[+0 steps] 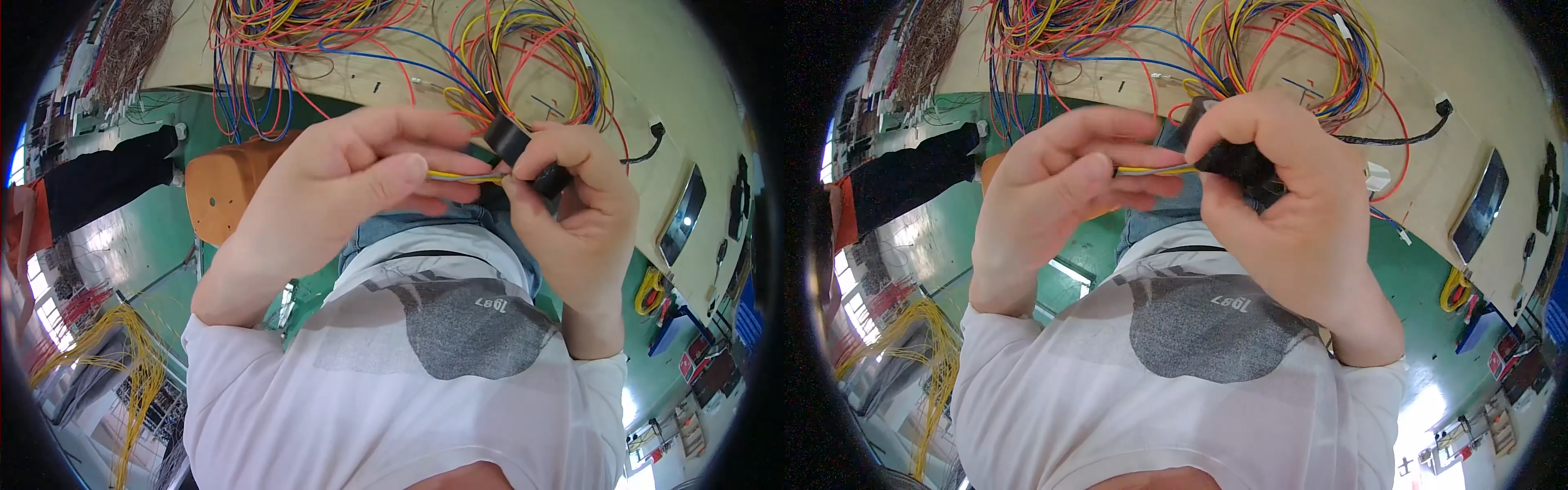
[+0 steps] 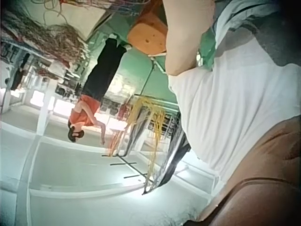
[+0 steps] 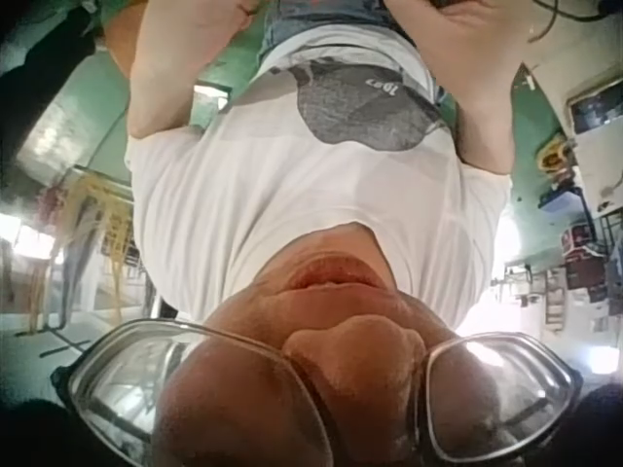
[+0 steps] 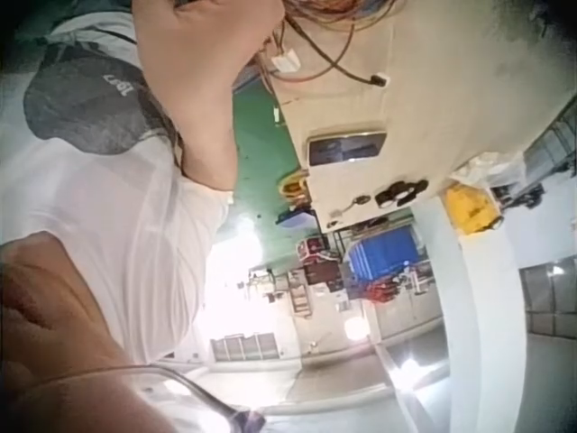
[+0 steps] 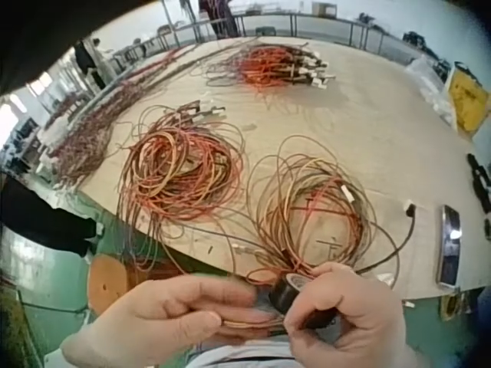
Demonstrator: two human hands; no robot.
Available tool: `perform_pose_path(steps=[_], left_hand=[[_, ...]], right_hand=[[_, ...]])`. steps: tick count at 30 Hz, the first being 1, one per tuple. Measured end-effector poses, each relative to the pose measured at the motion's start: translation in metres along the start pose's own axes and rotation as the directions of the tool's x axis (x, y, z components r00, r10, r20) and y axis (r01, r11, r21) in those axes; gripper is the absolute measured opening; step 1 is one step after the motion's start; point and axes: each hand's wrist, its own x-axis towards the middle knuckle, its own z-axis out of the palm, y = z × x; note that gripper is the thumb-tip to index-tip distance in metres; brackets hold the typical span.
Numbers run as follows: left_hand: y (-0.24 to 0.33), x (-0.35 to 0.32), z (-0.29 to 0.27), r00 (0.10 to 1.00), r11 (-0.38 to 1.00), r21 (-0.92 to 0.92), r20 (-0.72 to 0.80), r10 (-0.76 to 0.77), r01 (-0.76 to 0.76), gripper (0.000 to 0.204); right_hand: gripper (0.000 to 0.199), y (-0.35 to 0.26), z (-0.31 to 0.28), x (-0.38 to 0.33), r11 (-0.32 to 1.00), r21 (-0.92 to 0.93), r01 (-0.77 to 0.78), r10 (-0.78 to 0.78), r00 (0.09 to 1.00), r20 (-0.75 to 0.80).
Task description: Applying electrical tape to bundles of wires to secure them and organize the harness.
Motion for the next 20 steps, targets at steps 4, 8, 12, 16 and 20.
perform_pose_path(steps=[4,8,12,16,20], left_hand=[[0.001,0.005,0.003,0.905,0.423,0.845,0.152,0.397,-0.327,0.018],[-0.016,0.012,0.018,0.772,0.168,0.892,0.253,0.583,-0.419,0.02],[-0.022,0.019,0.024,0.728,0.234,0.867,0.191,0.658,-0.44,0.018],[-0.026,0.015,0.024,0.851,0.609,0.719,-0.048,0.522,-0.334,0.009],[-0.032,0.013,0.03,0.922,0.814,0.54,-0.164,0.351,-0.214,0.005]], right_hand=[[0.021,0.003,0.005,0.001,0.972,-0.204,0.116,-0.118,0.993,0.007],[0.025,0.003,0.006,0.001,0.927,-0.322,0.191,-0.194,0.981,0.022],[0.022,-0.004,0.0,-0.005,0.955,-0.289,0.066,-0.081,0.996,-0.039],[0.019,-0.018,-0.015,-0.026,0.996,-0.078,0.051,-0.072,0.952,-0.298],[0.02,-0.039,-0.008,-0.047,0.868,0.243,-0.433,0.447,0.895,-0.001]])
